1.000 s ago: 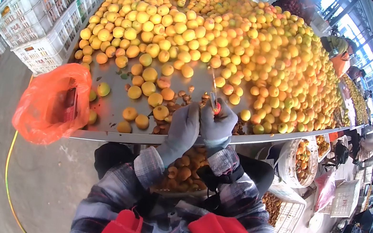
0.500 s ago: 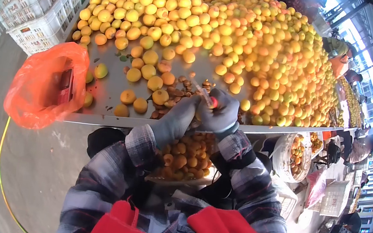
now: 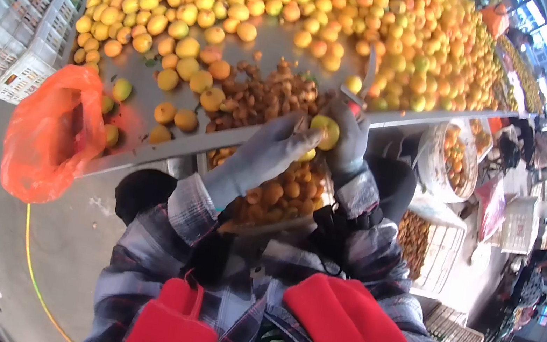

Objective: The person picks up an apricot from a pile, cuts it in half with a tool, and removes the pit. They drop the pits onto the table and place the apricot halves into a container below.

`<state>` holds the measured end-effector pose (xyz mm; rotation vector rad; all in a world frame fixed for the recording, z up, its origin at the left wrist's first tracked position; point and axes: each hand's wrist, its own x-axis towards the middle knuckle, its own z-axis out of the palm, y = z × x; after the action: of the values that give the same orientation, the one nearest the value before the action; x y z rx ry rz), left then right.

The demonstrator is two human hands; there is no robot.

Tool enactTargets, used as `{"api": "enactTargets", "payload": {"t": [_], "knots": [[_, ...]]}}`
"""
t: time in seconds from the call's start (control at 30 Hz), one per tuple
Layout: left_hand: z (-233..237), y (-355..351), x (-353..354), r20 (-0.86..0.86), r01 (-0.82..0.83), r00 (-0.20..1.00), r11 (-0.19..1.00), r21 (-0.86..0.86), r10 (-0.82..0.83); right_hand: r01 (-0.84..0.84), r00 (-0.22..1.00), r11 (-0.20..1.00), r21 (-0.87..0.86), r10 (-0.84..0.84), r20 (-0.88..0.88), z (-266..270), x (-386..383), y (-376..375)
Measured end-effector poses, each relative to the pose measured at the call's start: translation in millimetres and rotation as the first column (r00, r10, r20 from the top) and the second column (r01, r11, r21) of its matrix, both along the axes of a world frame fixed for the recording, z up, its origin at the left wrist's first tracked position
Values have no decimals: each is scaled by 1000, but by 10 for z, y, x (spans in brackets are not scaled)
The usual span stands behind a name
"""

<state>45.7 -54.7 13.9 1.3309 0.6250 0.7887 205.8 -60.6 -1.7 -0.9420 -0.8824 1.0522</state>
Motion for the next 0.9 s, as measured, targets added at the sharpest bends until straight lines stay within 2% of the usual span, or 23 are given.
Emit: {"api": "enactTargets", "payload": {"t": [0.03, 0.07, 0.13, 0.17, 0.23, 0.27, 0.33, 0.37, 0.43, 0.47, 0.53, 0.6, 0.67, 0.7, 0.73, 0.77, 0.8, 0.83, 0.87, 0.9], "knots": [[19, -74, 83, -33, -133, 990, 988, 82, 136, 68, 997, 997, -45, -69, -23, -9, -32, -28], [52, -32, 44, -226, -7, 973, 992, 126, 35, 105, 993, 994, -12, -104, 47, -1, -68, -43], [-36, -22, 104, -147, -95, 981, 976, 196, 125, 105, 987, 994, 13, -106, 122, 53, -91, -44], [-34, -42, 98, -167, -89, 979, 979, 181, 120, 107, 989, 994, -6, -106, 106, 118, -120, -89], [27, -23, 91, 75, -55, 995, 985, -162, 68, 139, 959, 988, -72, -116, 259, 251, -139, -85], [29, -20, 80, 72, -58, 995, 985, -162, 71, 136, 960, 988, -72, -113, 256, 254, -140, -83], [55, 36, 54, 63, -123, 990, 989, -85, 128, 196, 899, 979, 56, -202, 390, 294, -124, -31], [16, 71, 49, 69, -127, 989, 990, -67, 132, 191, 898, 979, 74, -205, 390, 369, -107, 15], [-108, 96, 38, 294, -89, 941, 959, -269, 170, 134, 989, 990, -45, -131, 68, 598, -92, 84], [-113, 103, 41, 302, -92, 938, 964, -250, 168, 130, 989, 991, -25, -128, 70, 705, -129, 126], [-42, 96, 69, 414, -18, 885, 905, -426, 213, 117, 982, 993, 18, -113, -148, 892, -277, 217], [17, 59, 117, 407, -58, 879, 901, -429, 250, 98, 985, 992, 74, -86, -147, 951, -369, 273], [-43, 25, 110, 335, -158, 913, 959, -237, 233, 222, 972, 974, 52, -217, -91, 874, -441, 323], [-44, 39, 102, 107, -339, 940, 925, 172, 325, 228, 968, 974, 18, -224, -109, 869, -482, 325], [-41, 56, 93, 111, -347, 937, 922, 174, 332, 220, 970, 975, 22, -217, -107, 835, -494, 340], [-27, 64, 90, 183, -292, 930, 944, -153, 317, 224, 971, 974, 24, -220, -91, 788, -503, 358], [40, 71, 93, 257, -181, 911, 872, -456, 323, 228, 971, 973, 28, -225, -76, 768, -514, 369], [107, 56, 123, 160, -253, 901, 789, -560, 402, 223, 973, 975, 5, -223, -66, 778, -531, 359], [32, 91, 146, 164, -256, 899, 792, -555, 406, 219, 974, 976, 12, -218, -66, 770, -555, 377], [23, 128, 160, 138, -388, 890, 881, -269, 434, 210, 977, 977, 41, -208, -47, 735, -580, 397]]}}
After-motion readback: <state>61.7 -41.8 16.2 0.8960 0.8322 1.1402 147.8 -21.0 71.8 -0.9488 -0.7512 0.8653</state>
